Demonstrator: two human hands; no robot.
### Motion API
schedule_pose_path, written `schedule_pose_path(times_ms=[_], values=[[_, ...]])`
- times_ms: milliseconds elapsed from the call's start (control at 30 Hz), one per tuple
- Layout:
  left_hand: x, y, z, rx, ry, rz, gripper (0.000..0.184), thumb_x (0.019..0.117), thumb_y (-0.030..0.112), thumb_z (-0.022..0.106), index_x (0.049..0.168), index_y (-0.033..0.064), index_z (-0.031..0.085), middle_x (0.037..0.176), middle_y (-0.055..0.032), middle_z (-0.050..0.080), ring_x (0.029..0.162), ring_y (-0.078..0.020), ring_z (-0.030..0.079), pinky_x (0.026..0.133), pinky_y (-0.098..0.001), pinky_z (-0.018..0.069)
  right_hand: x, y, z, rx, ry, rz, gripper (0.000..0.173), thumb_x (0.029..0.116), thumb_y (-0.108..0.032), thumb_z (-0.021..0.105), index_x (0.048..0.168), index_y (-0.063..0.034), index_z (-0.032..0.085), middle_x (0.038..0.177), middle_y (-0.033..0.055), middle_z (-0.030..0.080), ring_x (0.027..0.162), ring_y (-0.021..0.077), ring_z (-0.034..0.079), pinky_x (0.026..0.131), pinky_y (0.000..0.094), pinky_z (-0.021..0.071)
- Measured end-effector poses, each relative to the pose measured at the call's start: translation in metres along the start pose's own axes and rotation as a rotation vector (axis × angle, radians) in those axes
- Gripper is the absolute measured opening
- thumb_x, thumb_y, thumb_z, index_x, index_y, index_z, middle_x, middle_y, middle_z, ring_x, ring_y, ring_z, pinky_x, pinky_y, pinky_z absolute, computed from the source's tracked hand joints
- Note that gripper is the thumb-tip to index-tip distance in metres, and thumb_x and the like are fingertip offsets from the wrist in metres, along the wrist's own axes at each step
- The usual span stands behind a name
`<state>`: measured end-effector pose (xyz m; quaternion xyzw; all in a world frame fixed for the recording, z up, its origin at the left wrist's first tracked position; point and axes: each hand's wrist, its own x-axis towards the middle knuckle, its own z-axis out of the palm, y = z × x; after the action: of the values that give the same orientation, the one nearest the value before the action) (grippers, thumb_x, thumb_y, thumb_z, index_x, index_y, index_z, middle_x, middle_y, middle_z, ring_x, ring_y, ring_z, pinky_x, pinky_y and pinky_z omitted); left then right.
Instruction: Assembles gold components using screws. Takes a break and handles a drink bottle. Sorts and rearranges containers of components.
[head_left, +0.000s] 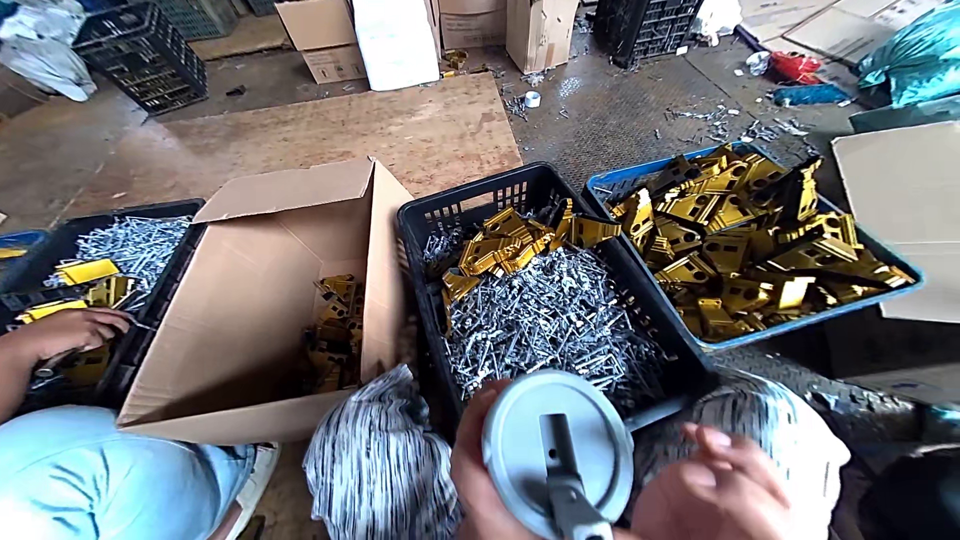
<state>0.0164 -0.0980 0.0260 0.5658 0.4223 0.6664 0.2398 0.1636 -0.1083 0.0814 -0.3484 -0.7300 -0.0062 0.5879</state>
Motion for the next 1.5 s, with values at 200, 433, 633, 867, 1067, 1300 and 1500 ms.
schedule_pose_path(times_ms=[200, 433, 633, 867, 1067, 1300, 1500], values=[[-0.003, 0.001, -0.004, -0.145, -0.053, -0.02, 0.095, 0.0652, 0.049, 0.093, 0.139, 0.0037, 0.053, 0.136, -0.0098, 0.061, 0.127, -0.0171, 0.059, 0.109, -0.0356, 0.0504, 0.003, -0.001, 0.006, 0.08, -0.011, 0.132, 0.023, 0.1015, -0.046, 0.053, 0.103, -0.0409, 0.075, 0.15, -0.0155, 0.043, 0.15, 0.0128, 0.022, 0.123, 0.0373, 0.0187], [-0.004, -0.013, 0.0, -0.01, -0.036, 0.104, 0.078, 0.0713, 0.05, 0.088, 0.132, 0.0091, 0.059, 0.131, -0.0076, 0.065, 0.124, -0.0188, 0.061, 0.107, -0.0378, 0.052, 0.019, -0.004, -0.003, 0.215, -0.105, 0.408, 0.034, 0.1038, -0.035, 0.049, 0.084, -0.0279, 0.076, 0.138, -0.0011, 0.06, 0.144, 0.0165, 0.036, 0.12, 0.0403, 0.024], [-0.003, -0.001, 0.0, -0.137, -0.1, 0.019, 0.067, 0.0802, 0.048, 0.082, 0.131, 0.0103, 0.061, 0.134, -0.0074, 0.063, 0.129, -0.0187, 0.058, 0.11, -0.0368, 0.0488, 0.039, 0.005, -0.021, 0.228, -0.255, 0.219, 0.029, 0.1012, -0.049, 0.055, 0.098, -0.0277, 0.074, 0.138, -0.0011, 0.06, 0.142, 0.0185, 0.039, 0.12, 0.0427, 0.0264], [-0.011, 0.01, 0.005, -0.116, -0.172, -0.135, 0.085, 0.0695, 0.044, 0.09, 0.13, -0.0058, 0.056, 0.127, -0.0151, 0.065, 0.121, -0.0173, 0.063, 0.107, -0.0358, 0.052, 0.106, -0.005, -0.045, -0.164, -0.949, -0.096, 0.09, 0.0804, -0.062, 0.074, 0.158, -0.0365, 0.036, 0.153, 0.018, 0.047, 0.121, 0.0427, 0.058, 0.075, 0.0524, 0.0546], [0.001, 0.036, 0.036, -0.25, -0.278, -0.11, 0.079, 0.066, 0.036, 0.094, 0.128, 0.0043, 0.058, 0.123, 0.0, 0.067, 0.115, -0.0023, 0.062, 0.101, -0.0226, 0.0519, 0.119, -0.002, -0.062, -0.261, -1.136, -0.174, 0.045, 0.0846, -0.034, 0.072, 0.127, -0.0203, 0.064, 0.108, 0.0173, 0.062, 0.078, 0.0346, 0.064, 0.045, 0.0387, 0.0462], [0.016, -0.012, 0.016, -0.094, -0.716, -0.122, 0.096, 0.0877, 0.062, 0.067, 0.155, 0.0022, 0.034, 0.163, -0.0198, 0.03, 0.152, -0.023, 0.03, 0.122, -0.0432, 0.0331, 0.099, -0.034, -0.201, -0.528, -0.859, 0.152, 0.042, 0.0915, -0.043, 0.064, 0.13, -0.0269, 0.062, 0.115, 0.009, 0.066, 0.09, 0.0244, 0.066, 0.06, 0.0387, 0.0522], [0.005, -0.043, 0.008, 0.068, -0.844, -0.522, 0.068, 0.0987, 0.023, 0.057, 0.151, -0.0119, 0.032, 0.156, -0.0335, 0.032, 0.142, -0.0303, 0.044, 0.113, -0.0407, 0.0428, 0.056, -0.055, -0.303, -0.95, -0.67, 0.585, 0.081, 0.0686, -0.076, 0.071, 0.132, -0.0252, 0.061, 0.119, -0.0001, 0.065, 0.096, 0.0165, 0.066, 0.07, 0.0442, 0.0584]])
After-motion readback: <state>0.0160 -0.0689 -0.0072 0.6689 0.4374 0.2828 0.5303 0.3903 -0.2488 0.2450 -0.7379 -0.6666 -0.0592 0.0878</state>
